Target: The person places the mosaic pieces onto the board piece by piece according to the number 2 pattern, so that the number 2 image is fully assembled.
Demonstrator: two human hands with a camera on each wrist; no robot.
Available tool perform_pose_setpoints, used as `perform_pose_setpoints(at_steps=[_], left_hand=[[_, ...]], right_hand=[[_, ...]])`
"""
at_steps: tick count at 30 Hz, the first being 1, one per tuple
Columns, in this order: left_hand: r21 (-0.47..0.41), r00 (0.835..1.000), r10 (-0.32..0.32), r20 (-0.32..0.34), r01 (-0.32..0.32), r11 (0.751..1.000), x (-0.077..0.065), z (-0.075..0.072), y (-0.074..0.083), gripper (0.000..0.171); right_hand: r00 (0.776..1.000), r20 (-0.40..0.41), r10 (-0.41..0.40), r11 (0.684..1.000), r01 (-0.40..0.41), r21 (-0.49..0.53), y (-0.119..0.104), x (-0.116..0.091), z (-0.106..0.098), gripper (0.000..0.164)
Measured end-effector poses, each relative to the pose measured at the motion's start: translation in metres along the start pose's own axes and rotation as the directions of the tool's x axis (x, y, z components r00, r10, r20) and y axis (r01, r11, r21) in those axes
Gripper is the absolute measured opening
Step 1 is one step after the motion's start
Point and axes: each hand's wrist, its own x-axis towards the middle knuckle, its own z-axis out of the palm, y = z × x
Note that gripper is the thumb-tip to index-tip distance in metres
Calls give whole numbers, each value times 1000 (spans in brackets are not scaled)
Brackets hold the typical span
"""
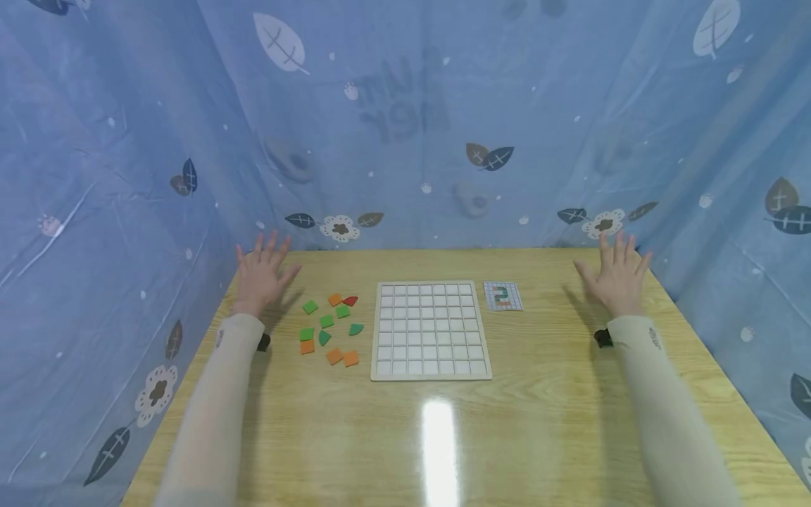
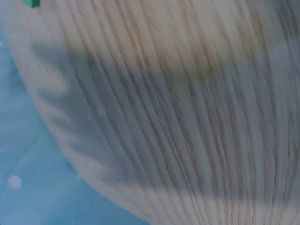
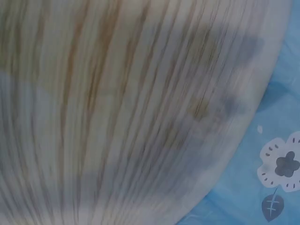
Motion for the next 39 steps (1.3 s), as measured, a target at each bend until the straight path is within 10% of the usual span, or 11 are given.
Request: perform_pose_setpoints(at_steps=[28, 39], left_hand=[[-207, 986, 89, 140, -59, 976, -10, 24, 29, 64], [-326, 957, 176, 231, -94, 941, -17, 29, 43, 62]], right_hand=[[999, -5, -41, 957, 41, 286, -50, -33, 16, 80], [991, 87, -100, 940, 66, 336, -65, -43, 19, 81]])
